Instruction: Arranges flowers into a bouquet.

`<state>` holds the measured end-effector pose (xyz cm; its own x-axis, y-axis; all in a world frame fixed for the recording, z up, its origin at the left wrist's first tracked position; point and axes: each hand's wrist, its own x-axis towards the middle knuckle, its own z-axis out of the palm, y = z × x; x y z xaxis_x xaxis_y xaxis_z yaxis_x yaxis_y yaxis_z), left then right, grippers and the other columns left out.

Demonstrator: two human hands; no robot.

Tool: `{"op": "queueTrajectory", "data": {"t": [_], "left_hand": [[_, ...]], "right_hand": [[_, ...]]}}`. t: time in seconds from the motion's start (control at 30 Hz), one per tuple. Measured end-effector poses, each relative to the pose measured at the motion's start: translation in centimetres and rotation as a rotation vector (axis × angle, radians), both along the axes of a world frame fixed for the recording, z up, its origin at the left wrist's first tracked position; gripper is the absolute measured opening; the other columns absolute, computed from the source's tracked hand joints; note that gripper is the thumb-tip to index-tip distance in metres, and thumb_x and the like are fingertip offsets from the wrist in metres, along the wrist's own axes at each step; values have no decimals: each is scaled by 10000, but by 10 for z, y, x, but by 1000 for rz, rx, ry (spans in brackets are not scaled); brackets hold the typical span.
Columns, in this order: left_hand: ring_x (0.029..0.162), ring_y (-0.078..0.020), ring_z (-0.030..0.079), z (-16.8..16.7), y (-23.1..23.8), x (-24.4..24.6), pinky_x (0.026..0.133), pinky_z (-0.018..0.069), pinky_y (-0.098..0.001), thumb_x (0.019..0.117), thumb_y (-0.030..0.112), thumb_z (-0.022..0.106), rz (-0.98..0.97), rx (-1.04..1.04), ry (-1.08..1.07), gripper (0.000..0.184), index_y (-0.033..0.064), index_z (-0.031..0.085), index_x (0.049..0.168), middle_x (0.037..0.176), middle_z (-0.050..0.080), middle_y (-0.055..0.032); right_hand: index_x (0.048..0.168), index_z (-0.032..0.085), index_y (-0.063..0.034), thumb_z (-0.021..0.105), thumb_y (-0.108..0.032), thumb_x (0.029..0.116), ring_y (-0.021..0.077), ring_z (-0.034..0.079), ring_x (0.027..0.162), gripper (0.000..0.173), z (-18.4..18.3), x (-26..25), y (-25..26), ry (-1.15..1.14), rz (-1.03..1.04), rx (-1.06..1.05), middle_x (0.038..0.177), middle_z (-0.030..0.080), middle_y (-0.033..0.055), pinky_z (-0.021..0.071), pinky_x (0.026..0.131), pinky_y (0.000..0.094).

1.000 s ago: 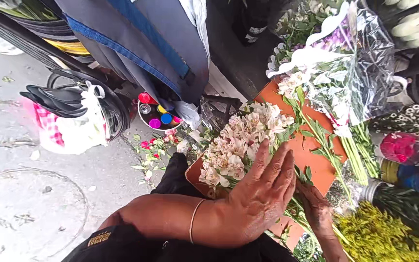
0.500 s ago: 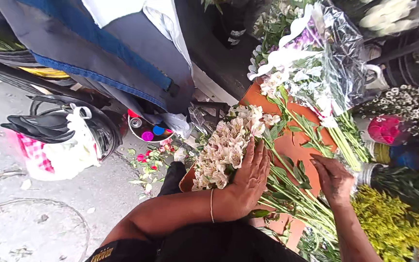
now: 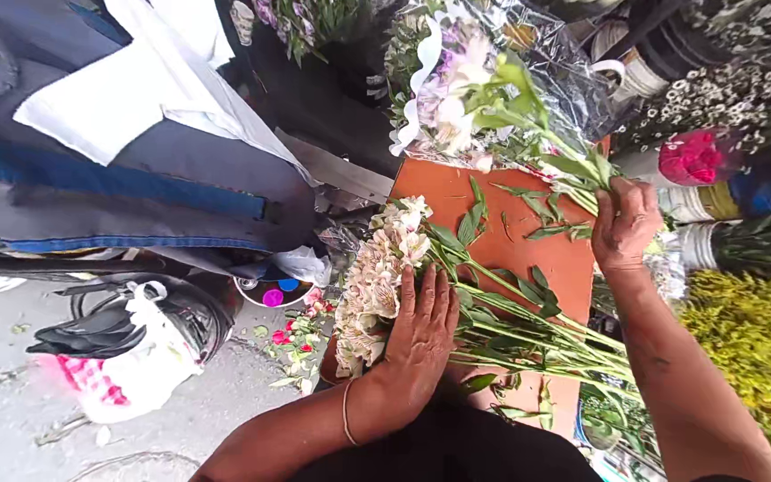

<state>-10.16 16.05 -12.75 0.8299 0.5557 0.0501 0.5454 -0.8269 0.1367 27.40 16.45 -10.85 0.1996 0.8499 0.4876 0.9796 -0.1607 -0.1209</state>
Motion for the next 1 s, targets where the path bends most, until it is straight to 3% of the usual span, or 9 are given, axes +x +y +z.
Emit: {"op": "queueTrajectory", "data": {"t": [0.1, 0.2, 0.33, 0.5, 0.6, 0.73, 0.83, 0.93, 1.0], "left_hand": [[1448, -413, 430, 2, -2, -3, 1152, 240, -714, 918, 503, 665, -7, -21, 2, 690, 29, 592, 1414, 1523, 498, -229], [1450, -414, 427, 1, -4, -3, 1156, 241, -707, 944, 437, 649, 15, -27, -15, 616, 34, 599, 1407, 1521, 503, -222], [1456, -414, 417, 0, -4, -3, 1162, 235, -704, 949, 512, 623, 21, -34, -14, 677, 23, 587, 1414, 1529, 489, -231], [1446, -409, 435, -3, -4, -4, 1160, 245, -698, 985, 418, 598, 27, -29, -39, 576, 30, 591, 1410, 1519, 505, -224], [1443, -398, 443, -5, -5, -4, 1160, 247, -696, 990, 342, 600, 34, -41, -53, 518, 33, 593, 1406, 1517, 511, -213], [1445, -398, 439, -6, -5, -4, 1164, 233, -696, 980, 317, 612, 30, -43, -52, 514, 40, 592, 1413, 1521, 507, -211], [1456, -390, 428, -5, -5, -5, 1165, 236, -693, 966, 435, 625, 31, -56, -33, 607, 37, 585, 1423, 1538, 488, -211], [1461, -401, 414, -3, -4, -5, 1160, 229, -701, 981, 267, 608, 22, -67, -22, 507, 32, 579, 1430, 1544, 476, -219], [1460, -404, 415, -4, -4, -4, 1160, 229, -701, 986, 256, 597, 20, -55, -17, 500, 24, 578, 1428, 1539, 480, -224]], "right_hand": [[1268, 670, 30, 599, -163, 1042, 387, 668, 1006, 306, 60, -3, -21, -86, 90, 134, 1094, 664, 304, 529, 892, 476], [1271, 658, 65, 562, -176, 1058, 281, 653, 1089, 335, 92, 2, -47, 143, 130, 0, 1155, 662, 272, 515, 987, 407], [1196, 698, -4, 568, -214, 1041, 25, 596, 1007, 292, 102, -30, -54, 467, 195, -130, 1133, 645, 33, 496, 903, 221], [1164, 737, -88, 582, -228, 1029, -29, 576, 845, 248, 99, -84, -28, 653, 233, -180, 1037, 648, -82, 487, 764, 164], [1165, 737, -146, 579, -225, 1033, -42, 575, 783, 220, 90, -104, -25, 793, 248, -216, 1018, 649, -130, 489, 693, 140], [1165, 744, -134, 568, -203, 1029, -27, 583, 789, 233, 50, -102, -56, 898, 188, -338, 1015, 650, -105, 502, 693, 149], [1163, 747, -114, 565, -180, 1013, -32, 590, 828, 245, 12, -84, -101, 913, 113, -374, 1032, 660, -94, 506, 730, 145], [1152, 756, -107, 595, -193, 1002, -10, 622, 914, 236, -13, -71, -136, 916, 66, -380, 1058, 679, -75, 532, 808, 168], [1157, 757, -78, 600, -183, 1002, 13, 646, 978, 244, -25, -67, -144, 825, 116, -422, 1071, 689, -18, 550, 872, 181]]}}
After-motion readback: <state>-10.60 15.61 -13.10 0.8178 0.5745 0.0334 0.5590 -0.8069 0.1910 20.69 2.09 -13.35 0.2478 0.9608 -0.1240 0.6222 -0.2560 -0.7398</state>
